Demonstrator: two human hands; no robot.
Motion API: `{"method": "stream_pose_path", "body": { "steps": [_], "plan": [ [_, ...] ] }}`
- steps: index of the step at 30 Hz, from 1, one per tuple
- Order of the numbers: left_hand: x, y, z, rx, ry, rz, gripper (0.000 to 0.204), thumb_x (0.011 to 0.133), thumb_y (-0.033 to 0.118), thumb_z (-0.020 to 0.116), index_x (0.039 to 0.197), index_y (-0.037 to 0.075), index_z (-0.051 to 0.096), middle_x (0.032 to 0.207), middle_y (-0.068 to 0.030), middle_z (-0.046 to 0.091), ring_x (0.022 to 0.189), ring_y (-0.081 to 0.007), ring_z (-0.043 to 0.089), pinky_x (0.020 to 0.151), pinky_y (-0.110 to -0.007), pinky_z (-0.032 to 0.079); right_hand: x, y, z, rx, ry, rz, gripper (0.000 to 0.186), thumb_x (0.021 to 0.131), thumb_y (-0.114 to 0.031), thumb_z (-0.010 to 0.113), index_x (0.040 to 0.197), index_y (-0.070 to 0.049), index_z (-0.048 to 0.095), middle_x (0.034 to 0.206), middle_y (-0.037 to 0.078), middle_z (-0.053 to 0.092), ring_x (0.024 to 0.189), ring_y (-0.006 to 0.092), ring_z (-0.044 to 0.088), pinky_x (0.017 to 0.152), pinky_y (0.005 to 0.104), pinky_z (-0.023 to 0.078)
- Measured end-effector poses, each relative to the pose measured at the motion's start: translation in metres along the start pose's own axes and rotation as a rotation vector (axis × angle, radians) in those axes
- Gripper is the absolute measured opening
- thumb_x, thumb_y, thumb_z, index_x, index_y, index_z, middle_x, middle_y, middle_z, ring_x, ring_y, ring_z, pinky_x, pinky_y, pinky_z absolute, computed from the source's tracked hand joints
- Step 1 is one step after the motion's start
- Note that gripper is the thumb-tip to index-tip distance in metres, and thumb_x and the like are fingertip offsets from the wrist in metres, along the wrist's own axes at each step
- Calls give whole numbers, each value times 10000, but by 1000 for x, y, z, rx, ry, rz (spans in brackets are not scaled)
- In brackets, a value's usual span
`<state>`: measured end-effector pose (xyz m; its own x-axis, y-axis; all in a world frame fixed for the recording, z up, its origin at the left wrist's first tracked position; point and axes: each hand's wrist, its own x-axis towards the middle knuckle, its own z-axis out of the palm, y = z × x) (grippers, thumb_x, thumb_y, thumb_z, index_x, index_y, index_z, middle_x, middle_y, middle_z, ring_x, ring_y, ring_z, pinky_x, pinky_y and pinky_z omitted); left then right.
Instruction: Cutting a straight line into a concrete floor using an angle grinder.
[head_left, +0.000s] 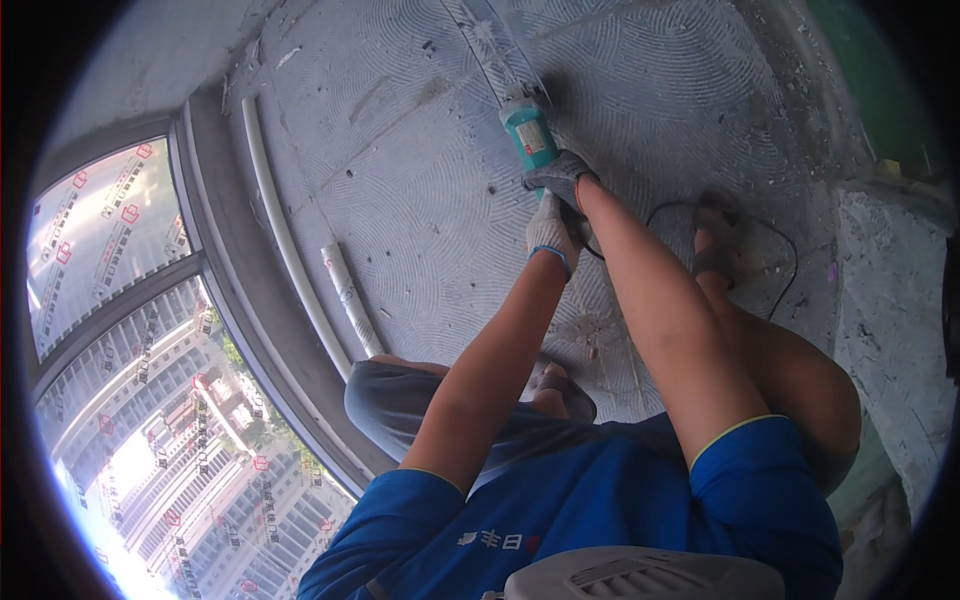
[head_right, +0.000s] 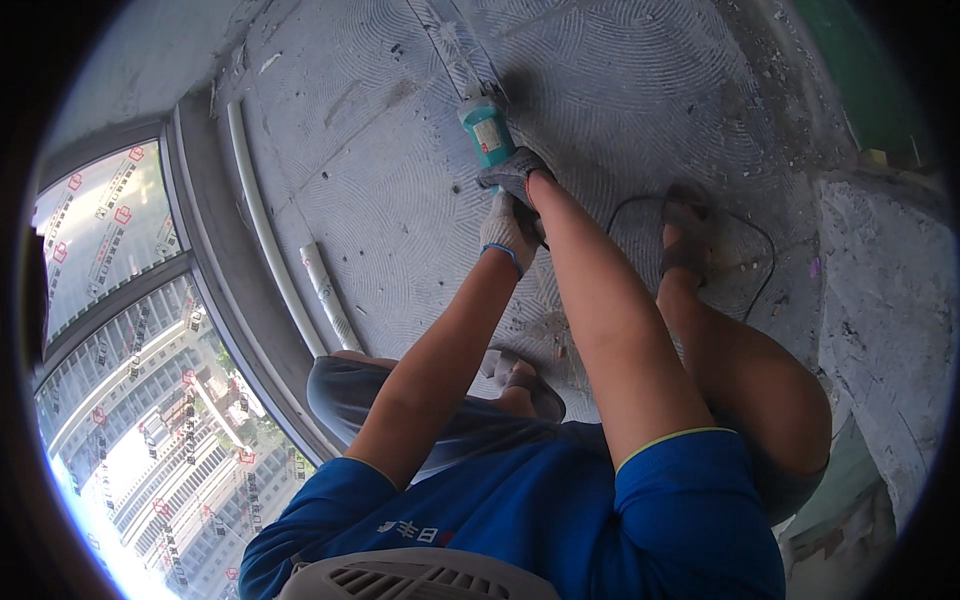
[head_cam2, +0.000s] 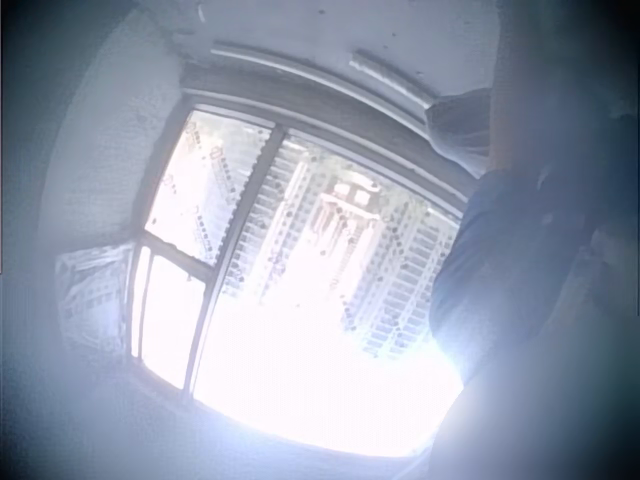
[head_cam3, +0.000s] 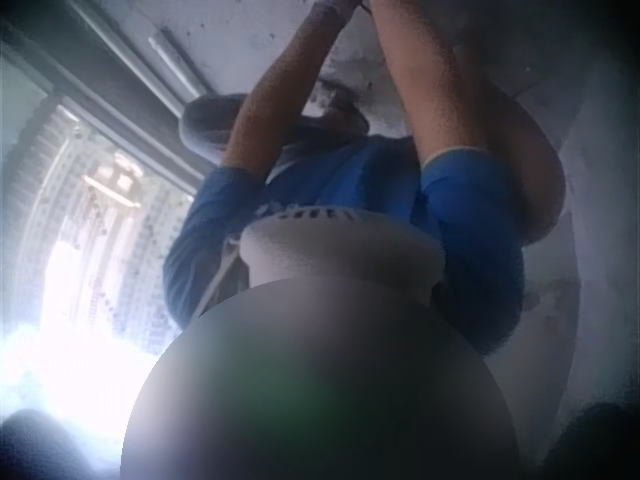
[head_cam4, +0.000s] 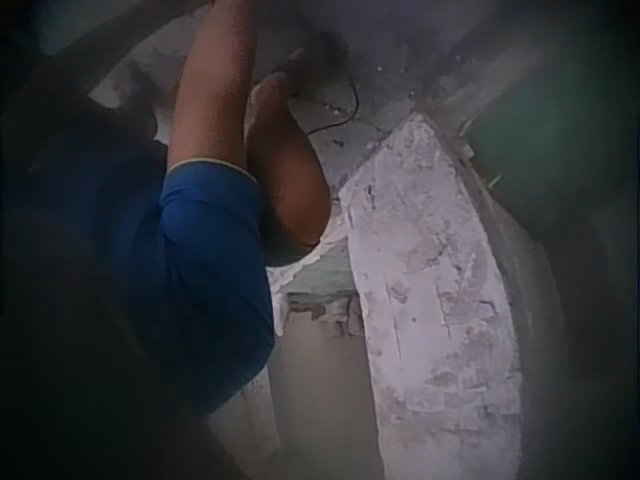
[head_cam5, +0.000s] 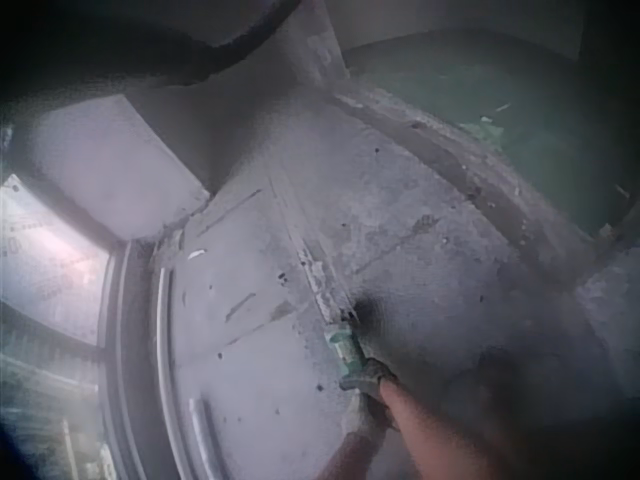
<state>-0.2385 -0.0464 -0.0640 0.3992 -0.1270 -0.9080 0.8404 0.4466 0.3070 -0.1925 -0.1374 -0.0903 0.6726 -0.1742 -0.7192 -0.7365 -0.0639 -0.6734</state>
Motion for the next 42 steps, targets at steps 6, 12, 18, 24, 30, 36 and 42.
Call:
{"method": "stream_pose_path", "body": {
  "steps": [6,12,18,24,30,36,42],
  "plan": [
    [-1,-3,-5,67,27,15,316,926,434,604,869,124,586,717,-27,556,592,-183,522,531,-355,419,3,9,4,-7,-3,-30,504,621,-298,845,1018,-36,677,975,146,701,884,241,660,835,357,502],
    [0,-4,-14,82,-31,-27,325,983,441,498,1019,135,603,939,-18,661,782,-213,602,630,-386,467,-3,9,4,-63,-1,-8,489,626,-297,842,1008,-39,680,976,143,703,886,245,662,833,359,502],
    [1,-6,-19,85,-39,-18,316,980,431,509,1019,130,601,937,-24,661,783,-220,608,617,-396,472,-7,11,7,7,3,-5,489,638,-287,837,1023,-35,673,976,141,704,883,243,664,832,357,503],
    [-2,-10,-20,76,-28,-15,324,977,430,512,1001,119,600,897,-40,656,740,-233,607,587,-390,469,-11,12,2,31,-52,27,599,602,-311,855,1094,-30,663,1059,155,698,983,266,666,897,349,501],
    [-2,-12,-23,98,-44,-12,311,980,412,507,991,118,606,875,-31,656,719,-226,610,574,-397,479,-14,13,3,-10,-24,34,591,604,-313,854,1092,-37,668,1051,147,701,973,262,668,900,342,499],
    [-3,-14,-24,84,-23,-13,305,972,413,520,1012,122,604,869,-29,656,720,-215,623,569,-398,497,-15,19,7,48,-25,16,574,611,-300,854,1085,-34,668,1031,145,705,957,261,667,889,350,500],
    [-6,-19,-27,52,-25,6,297,964,403,541,1010,115,598,868,-40,648,700,-221,613,547,-393,481,-16,23,6,51,-60,42,546,617,-269,856,1071,-33,668,1033,146,704,949,248,668,882,352,501]
  ]
}}
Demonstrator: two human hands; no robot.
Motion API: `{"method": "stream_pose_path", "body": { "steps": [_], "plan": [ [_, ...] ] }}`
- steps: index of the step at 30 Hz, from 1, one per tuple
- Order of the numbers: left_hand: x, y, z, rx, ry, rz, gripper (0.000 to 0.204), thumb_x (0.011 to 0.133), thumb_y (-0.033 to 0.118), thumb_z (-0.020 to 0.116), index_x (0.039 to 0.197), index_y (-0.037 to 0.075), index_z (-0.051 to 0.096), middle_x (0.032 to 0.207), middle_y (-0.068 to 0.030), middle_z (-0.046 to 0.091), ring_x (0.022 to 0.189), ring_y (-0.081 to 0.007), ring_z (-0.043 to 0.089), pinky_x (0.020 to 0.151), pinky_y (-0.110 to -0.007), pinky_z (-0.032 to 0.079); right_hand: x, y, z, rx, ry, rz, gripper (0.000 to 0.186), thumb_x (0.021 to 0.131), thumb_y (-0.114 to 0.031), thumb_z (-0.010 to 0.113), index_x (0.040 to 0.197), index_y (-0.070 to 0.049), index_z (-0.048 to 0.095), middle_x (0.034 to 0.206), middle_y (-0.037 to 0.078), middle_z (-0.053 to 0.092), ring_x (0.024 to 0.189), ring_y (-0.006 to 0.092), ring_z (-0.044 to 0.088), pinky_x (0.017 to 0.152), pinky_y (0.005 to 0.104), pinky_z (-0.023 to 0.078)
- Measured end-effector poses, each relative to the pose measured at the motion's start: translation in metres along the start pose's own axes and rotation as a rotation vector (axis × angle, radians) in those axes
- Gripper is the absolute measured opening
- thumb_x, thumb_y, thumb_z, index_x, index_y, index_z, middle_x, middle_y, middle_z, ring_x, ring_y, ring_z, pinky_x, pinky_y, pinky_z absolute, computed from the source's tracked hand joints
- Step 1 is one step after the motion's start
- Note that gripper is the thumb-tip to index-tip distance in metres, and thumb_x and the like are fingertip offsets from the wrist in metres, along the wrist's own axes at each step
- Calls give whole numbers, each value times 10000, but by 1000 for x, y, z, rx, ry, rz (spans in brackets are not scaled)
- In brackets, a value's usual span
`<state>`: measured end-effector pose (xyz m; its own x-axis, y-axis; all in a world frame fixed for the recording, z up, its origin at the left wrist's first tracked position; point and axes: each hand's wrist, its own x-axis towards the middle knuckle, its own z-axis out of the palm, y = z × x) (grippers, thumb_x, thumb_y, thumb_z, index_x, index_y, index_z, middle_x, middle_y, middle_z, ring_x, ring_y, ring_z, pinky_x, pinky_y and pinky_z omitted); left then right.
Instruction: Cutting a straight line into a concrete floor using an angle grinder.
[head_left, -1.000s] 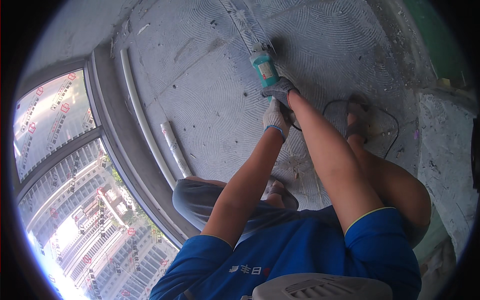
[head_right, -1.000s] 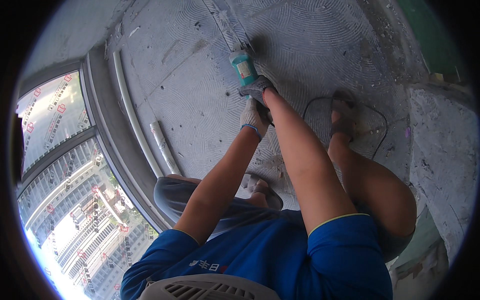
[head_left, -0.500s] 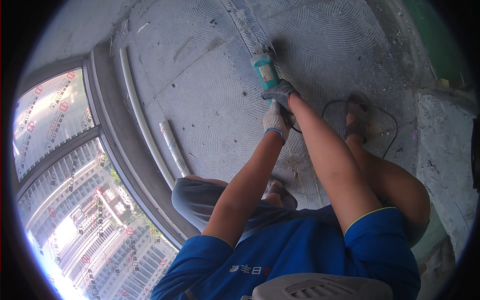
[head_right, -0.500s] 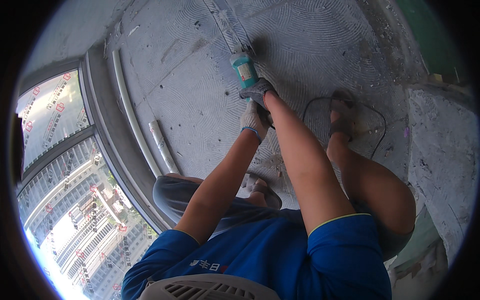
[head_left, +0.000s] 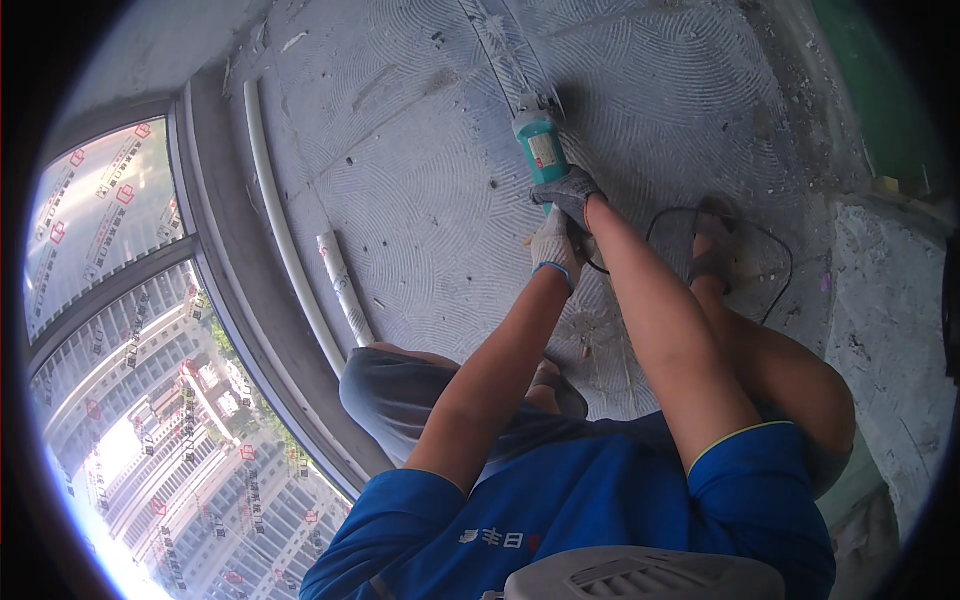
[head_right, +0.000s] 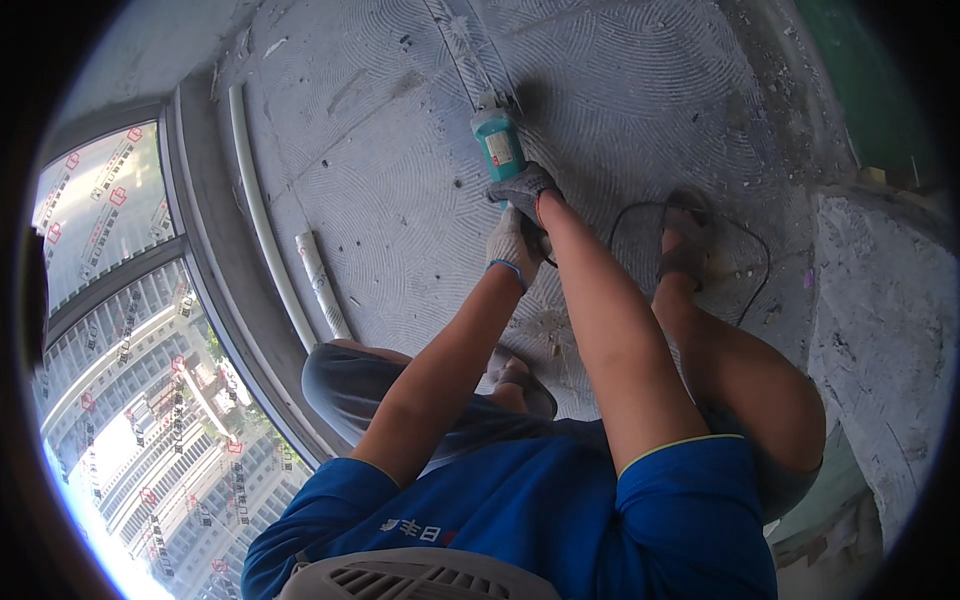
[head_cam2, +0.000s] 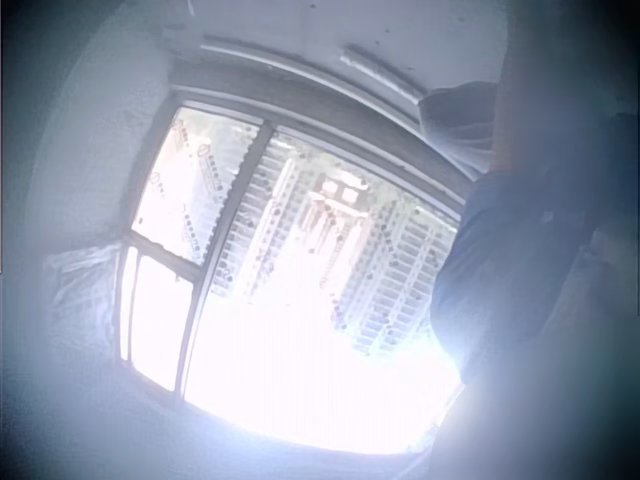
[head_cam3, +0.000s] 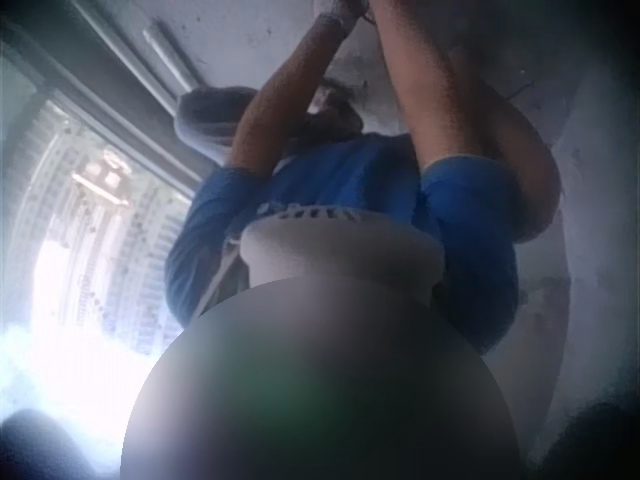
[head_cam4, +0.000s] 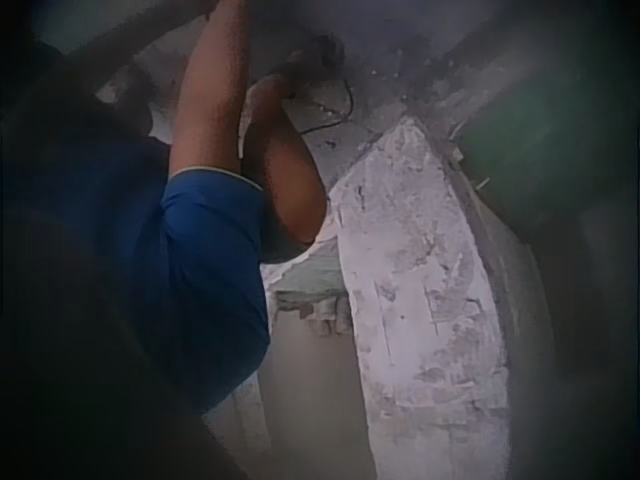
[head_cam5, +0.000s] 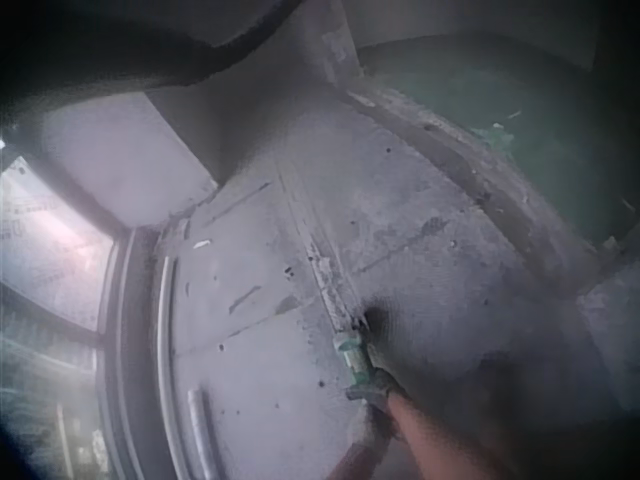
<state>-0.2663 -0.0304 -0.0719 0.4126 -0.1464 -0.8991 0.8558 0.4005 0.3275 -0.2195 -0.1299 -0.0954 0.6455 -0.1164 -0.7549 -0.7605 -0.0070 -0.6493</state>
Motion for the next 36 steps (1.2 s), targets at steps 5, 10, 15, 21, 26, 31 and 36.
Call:
{"method": "stream_pose_path", "body": {
  "steps": [5,10,15,21,26,31,36],
  "plan": [
    [-3,-1,0,23,40,-19,298,955,393,562,988,98,597,838,-51,646,651,-223,606,525,-386,475,2,9,5,38,55,-39,352,673,-206,816,951,-39,682,918,109,707,820,210,662,784,348,516],
    [-4,-1,-1,41,55,-15,287,946,373,577,976,88,599,846,-56,653,654,-224,618,527,-380,487,-7,4,5,52,61,-52,365,667,-211,824,953,-39,674,912,109,705,812,212,661,783,349,516],
    [0,-4,-5,21,50,-17,271,939,355,591,966,85,602,839,-59,655,645,-227,619,516,-375,487,-7,5,5,53,41,-34,382,664,-212,826,967,-40,670,913,107,703,818,210,659,779,348,514],
    [-3,-4,-3,21,55,-7,262,939,348,593,961,88,600,825,-67,655,631,-237,614,515,-388,485,-6,8,5,60,46,-17,385,668,-211,819,979,-42,669,917,106,702,825,209,658,786,356,511],
    [1,-6,-9,27,19,-12,269,949,359,575,983,93,591,848,-65,655,651,-239,618,522,-398,487,-8,6,7,37,48,0,400,667,-209,821,998,-45,667,931,102,701,832,207,657,793,355,510],
    [4,-9,-11,48,43,-34,271,957,366,556,1012,103,586,892,-62,659,700,-241,632,582,-410,521,-6,9,6,42,34,16,409,665,-212,828,1003,-47,667,938,99,702,839,204,656,798,351,509],
    [-4,-6,-2,37,78,-44,273,956,371,552,1023,108,582,911,-59,661,720,-244,640,628,-425,544,-7,9,4,35,24,10,482,611,-263,843,999,-28,680,972,135,711,880,233,678,812,353,522]
  ]
}}
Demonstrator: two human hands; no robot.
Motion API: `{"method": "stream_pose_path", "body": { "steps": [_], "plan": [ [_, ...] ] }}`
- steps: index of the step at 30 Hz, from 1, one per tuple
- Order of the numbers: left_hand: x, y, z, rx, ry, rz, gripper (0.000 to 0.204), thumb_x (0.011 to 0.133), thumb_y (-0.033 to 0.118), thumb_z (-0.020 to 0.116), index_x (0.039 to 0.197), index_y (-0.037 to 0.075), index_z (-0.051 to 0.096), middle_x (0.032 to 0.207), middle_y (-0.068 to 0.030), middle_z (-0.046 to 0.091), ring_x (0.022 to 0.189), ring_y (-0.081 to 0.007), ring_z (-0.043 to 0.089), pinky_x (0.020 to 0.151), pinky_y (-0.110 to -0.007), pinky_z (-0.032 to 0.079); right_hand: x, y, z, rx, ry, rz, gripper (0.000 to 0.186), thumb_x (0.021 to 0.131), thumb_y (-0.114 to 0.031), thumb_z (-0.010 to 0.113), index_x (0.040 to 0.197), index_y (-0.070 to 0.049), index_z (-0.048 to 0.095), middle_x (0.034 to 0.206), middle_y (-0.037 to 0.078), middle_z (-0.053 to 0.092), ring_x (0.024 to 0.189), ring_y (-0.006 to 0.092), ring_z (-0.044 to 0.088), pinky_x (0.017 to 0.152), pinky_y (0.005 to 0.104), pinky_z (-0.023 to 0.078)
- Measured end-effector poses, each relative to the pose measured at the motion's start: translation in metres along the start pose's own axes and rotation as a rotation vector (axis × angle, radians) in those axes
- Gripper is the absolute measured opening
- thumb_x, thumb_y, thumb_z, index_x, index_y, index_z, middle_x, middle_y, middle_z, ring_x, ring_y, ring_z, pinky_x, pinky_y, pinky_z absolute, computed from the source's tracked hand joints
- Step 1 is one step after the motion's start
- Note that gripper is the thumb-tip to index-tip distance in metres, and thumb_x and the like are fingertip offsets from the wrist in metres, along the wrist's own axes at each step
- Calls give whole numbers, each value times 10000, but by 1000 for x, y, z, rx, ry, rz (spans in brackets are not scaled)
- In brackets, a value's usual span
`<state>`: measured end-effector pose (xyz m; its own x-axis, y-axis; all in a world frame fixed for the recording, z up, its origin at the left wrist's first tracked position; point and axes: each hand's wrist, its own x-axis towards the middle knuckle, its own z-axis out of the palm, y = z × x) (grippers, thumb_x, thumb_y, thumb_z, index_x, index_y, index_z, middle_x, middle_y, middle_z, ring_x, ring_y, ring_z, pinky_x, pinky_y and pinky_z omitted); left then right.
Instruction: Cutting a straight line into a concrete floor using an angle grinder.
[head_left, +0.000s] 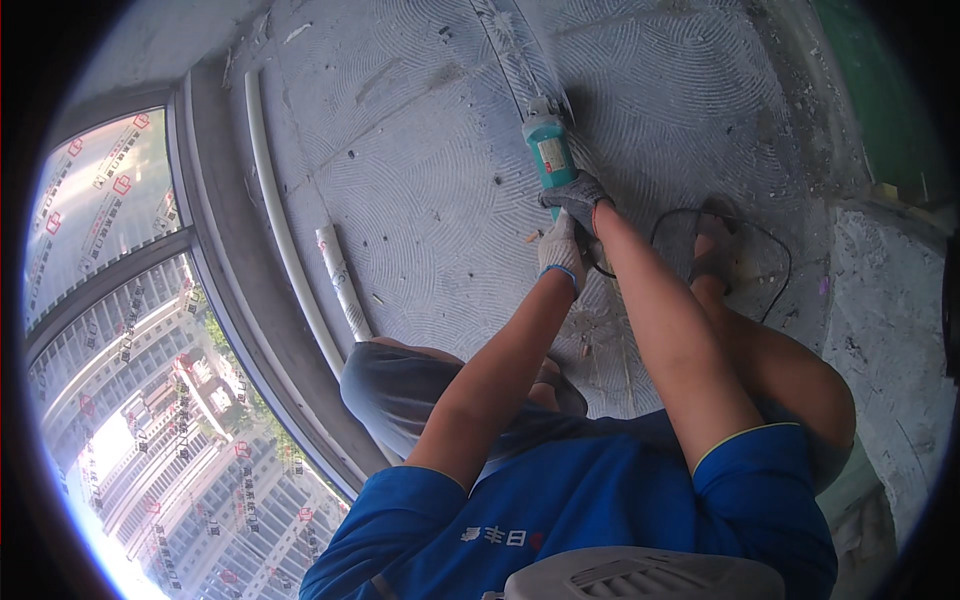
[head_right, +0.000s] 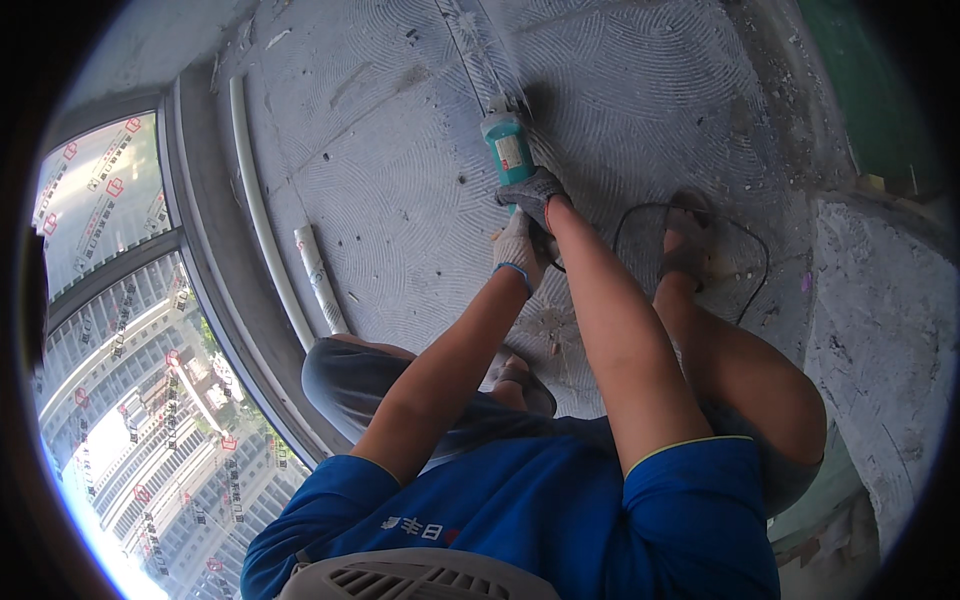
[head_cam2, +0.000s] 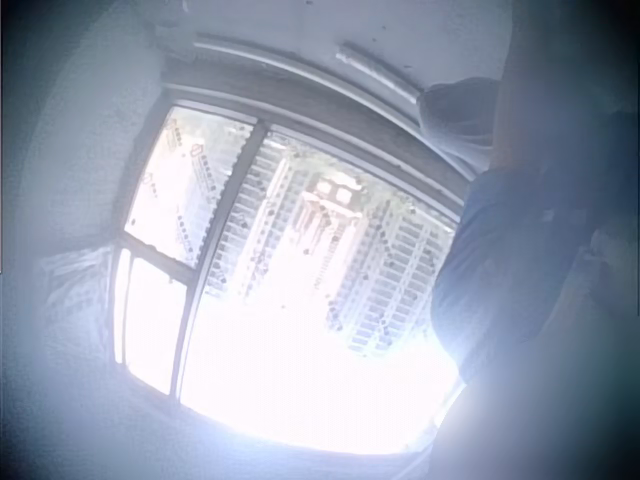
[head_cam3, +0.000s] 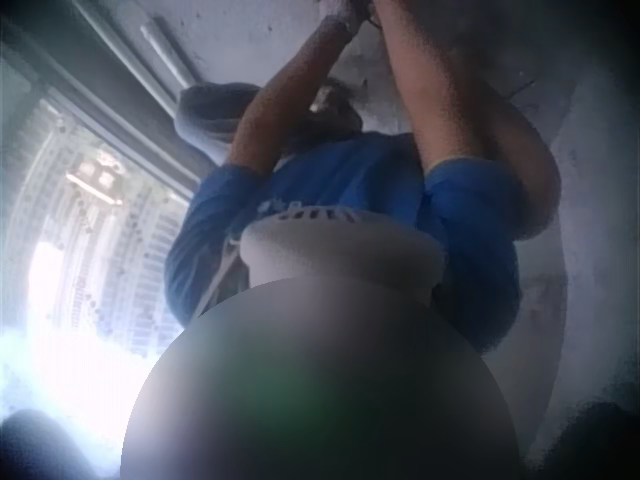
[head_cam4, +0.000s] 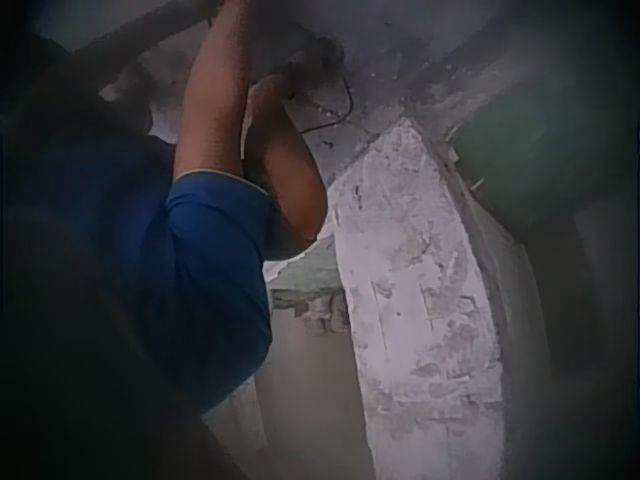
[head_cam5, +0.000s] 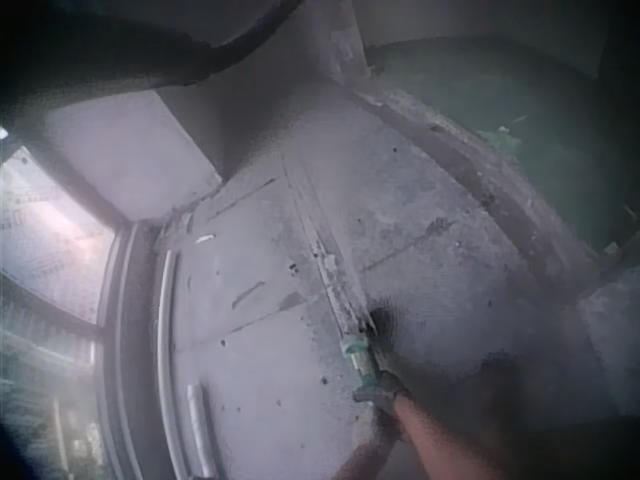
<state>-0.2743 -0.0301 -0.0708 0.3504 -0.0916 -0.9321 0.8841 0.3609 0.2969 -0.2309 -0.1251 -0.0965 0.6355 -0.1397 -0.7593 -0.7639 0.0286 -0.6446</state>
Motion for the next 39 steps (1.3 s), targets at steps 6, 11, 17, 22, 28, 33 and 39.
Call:
{"method": "stream_pose_path", "body": {
  "steps": [6,11,17,22,28,33,39],
  "plan": [
    [-8,2,3,14,2,5,316,940,423,565,961,110,604,782,-30,604,639,-174,567,547,-360,455,-2,0,0,-20,6,-1,495,623,-265,848,1020,-25,675,993,139,711,901,239,679,827,352,519],
    [-7,-2,1,14,-13,27,318,942,418,564,984,106,610,789,-25,612,634,-173,573,557,-359,491,2,6,2,-11,8,7,515,627,-256,846,1047,-20,665,1025,147,706,933,247,677,842,357,520],
    [0,-6,-7,-11,-58,22,317,934,422,579,977,110,613,779,-29,610,636,-172,576,562,-359,490,-3,5,2,-5,-18,-10,520,632,-258,842,1053,-13,661,1003,145,704,911,241,674,839,349,518],
    [0,-11,-4,-22,-42,6,314,918,435,605,918,122,606,714,-13,555,602,-155,532,535,-346,459,0,14,2,26,8,-10,421,667,-232,825,1006,-37,670,943,105,697,844,206,648,801,347,506],
    [-1,-11,-7,-11,-8,13,332,906,458,618,889,128,598,671,0,506,572,-147,491,523,-345,448,-3,11,5,14,3,-17,455,657,-233,830,1027,-26,665,967,124,701,866,222,664,805,352,518],
    [-4,-14,-7,-11,-21,22,340,908,465,614,898,126,602,667,1,506,566,-147,491,523,-344,452,0,15,4,-41,2,-22,509,636,-250,841,1049,-14,662,995,140,704,893,239,676,823,352,525],
    [-2,-17,-14,-49,-28,34,349,914,465,601,908,117,608,691,-18,533,568,-161,503,518,-343,456,-6,18,11,16,31,-39,397,677,-204,829,993,-32,663,933,115,696,833,222,655,782,359,516]
  ]
}}
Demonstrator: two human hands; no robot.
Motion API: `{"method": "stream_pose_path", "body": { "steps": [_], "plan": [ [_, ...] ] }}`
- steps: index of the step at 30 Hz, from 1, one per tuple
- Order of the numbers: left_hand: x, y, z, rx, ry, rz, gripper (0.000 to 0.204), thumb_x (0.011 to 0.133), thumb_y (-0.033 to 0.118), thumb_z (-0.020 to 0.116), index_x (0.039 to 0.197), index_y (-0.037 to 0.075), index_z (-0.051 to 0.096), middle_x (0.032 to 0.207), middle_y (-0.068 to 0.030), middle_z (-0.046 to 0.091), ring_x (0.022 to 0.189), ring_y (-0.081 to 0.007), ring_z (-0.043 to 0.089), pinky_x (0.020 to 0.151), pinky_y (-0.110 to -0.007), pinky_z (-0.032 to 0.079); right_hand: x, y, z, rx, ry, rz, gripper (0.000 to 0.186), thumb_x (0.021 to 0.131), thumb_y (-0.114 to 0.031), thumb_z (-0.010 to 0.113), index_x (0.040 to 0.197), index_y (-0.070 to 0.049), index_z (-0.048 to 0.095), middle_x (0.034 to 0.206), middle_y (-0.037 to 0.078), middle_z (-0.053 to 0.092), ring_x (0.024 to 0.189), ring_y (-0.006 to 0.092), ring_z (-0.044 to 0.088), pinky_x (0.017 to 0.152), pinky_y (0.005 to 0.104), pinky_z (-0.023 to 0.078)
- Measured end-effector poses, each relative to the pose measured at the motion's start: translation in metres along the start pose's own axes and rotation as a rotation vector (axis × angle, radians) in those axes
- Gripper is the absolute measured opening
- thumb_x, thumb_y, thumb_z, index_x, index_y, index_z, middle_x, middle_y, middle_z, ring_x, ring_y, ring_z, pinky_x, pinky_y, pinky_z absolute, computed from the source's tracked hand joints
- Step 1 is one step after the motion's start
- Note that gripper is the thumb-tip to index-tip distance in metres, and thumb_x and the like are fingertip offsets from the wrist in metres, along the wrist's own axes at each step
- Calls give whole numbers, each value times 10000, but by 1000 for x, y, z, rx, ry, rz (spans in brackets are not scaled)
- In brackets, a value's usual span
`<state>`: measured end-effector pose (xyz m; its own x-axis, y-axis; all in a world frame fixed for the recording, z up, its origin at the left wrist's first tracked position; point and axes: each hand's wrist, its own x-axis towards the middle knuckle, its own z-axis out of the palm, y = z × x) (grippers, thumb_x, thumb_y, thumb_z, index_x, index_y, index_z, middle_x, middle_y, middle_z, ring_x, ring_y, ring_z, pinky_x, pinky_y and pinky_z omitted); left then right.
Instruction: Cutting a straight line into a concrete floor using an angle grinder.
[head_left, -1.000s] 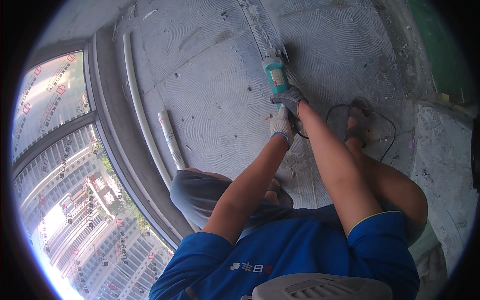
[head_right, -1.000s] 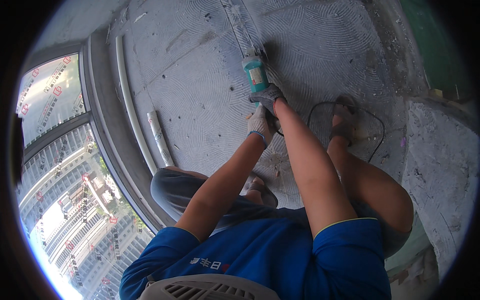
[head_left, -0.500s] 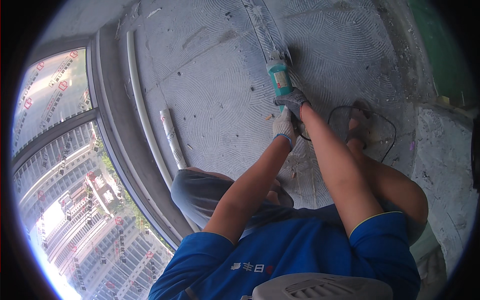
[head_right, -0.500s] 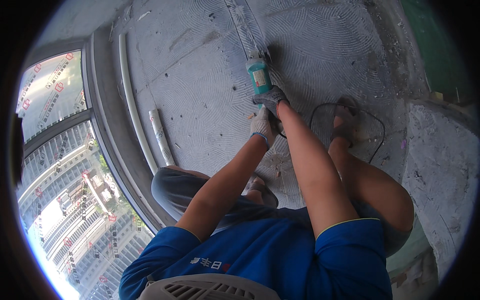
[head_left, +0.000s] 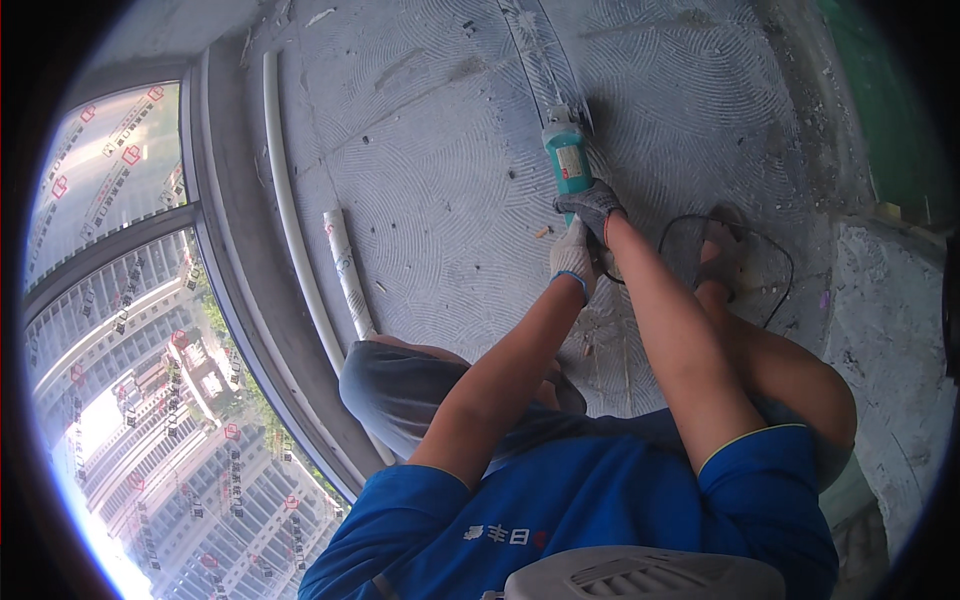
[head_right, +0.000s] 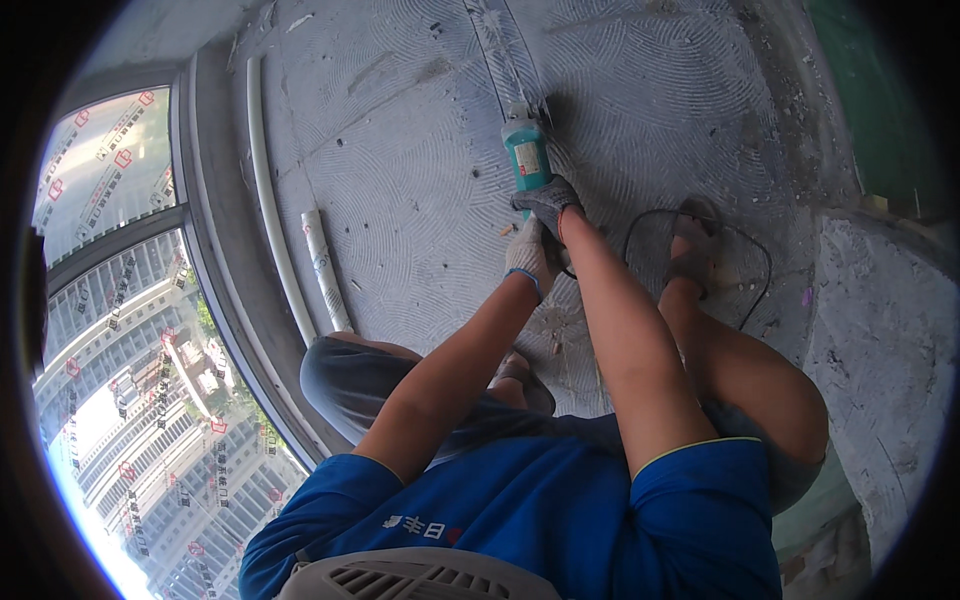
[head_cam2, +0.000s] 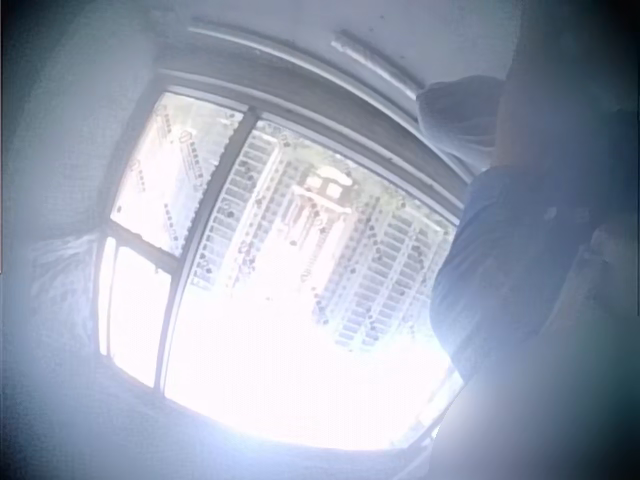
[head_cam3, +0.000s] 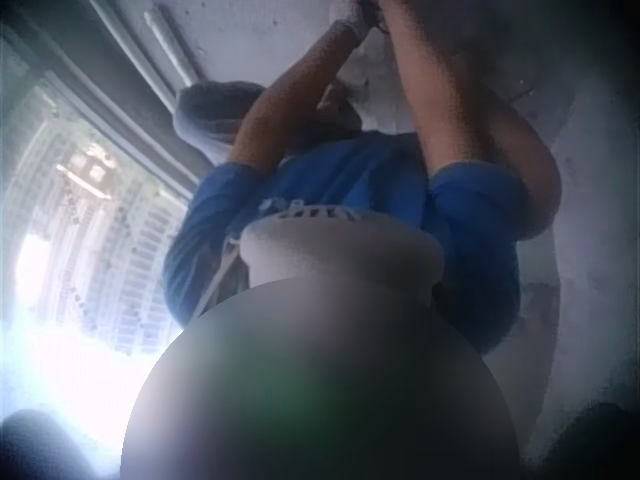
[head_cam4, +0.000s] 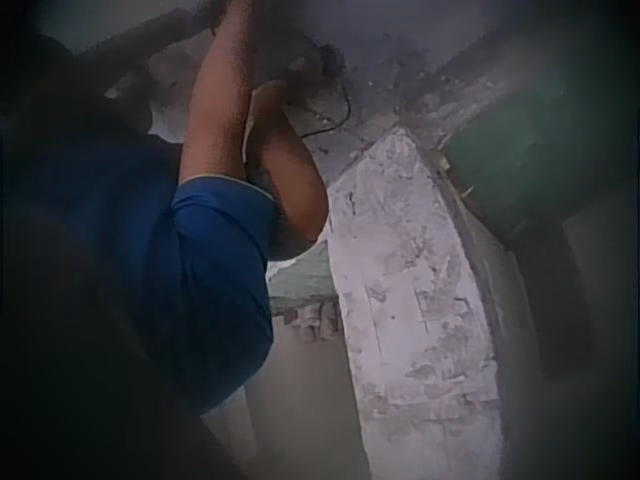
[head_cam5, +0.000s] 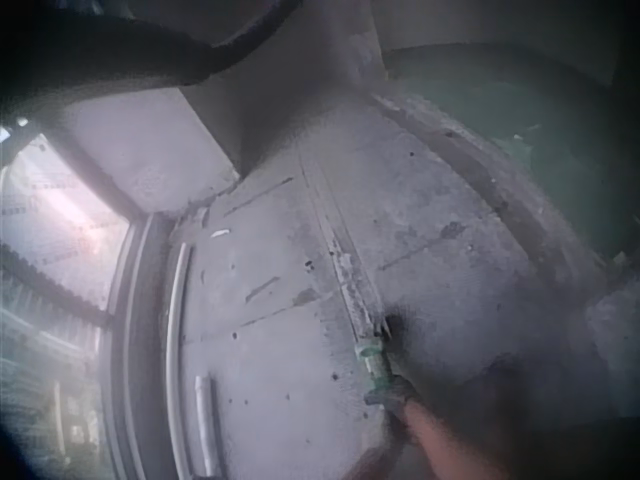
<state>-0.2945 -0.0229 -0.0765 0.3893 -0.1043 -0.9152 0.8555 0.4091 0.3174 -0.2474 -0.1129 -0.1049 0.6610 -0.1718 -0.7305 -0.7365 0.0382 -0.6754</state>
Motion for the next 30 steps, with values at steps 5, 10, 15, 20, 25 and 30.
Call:
{"method": "stream_pose_path", "body": {
  "steps": [5,10,15,20,25,30],
  "plan": [
    [-20,3,7,25,7,8,346,925,460,583,969,118,607,724,-25,564,588,-157,535,520,-349,473,-6,-1,-1,64,35,92,402,674,-170,823,1011,-29,656,935,109,695,831,219,656,785,362,517],
    [-37,10,-10,5,-40,5,382,913,457,608,1034,95,608,889,-41,633,760,-217,612,670,-426,518,-27,-16,7,-61,45,66,609,579,-268,850,1095,-27,637,1052,161,693,961,277,676,866,369,522],
    [-35,29,-27,-68,-98,57,425,988,450,466,1222,108,559,1167,-68,638,1035,-263,613,876,-480,496,-42,-55,30,-123,61,18,617,561,-289,851,1088,-50,636,1067,152,694,965,283,678,874,372,528],
    [-23,41,-56,-123,-175,65,469,996,483,409,1281,122,501,1204,-46,618,1080,-267,586,878,-486,479,-38,-65,55,-247,2,49,640,568,-324,847,1112,-56,643,1074,154,694,979,273,679,878,369,533],
    [-28,46,-41,-107,-95,111,365,973,453,500,931,100,585,702,-40,578,555,-208,550,514,-367,464,-32,-59,59,-215,15,80,522,594,-319,844,998,-32,681,998,156,711,918,269,689,830,364,534],
    [-11,53,-65,46,-155,51,448,991,471,431,1217,100,543,1092,-90,645,921,-255,628,746,-418,518,-28,-53,64,-137,0,80,526,600,-333,839,1000,-31,680,991,152,711,915,267,689,834,363,533]
  ]
}}
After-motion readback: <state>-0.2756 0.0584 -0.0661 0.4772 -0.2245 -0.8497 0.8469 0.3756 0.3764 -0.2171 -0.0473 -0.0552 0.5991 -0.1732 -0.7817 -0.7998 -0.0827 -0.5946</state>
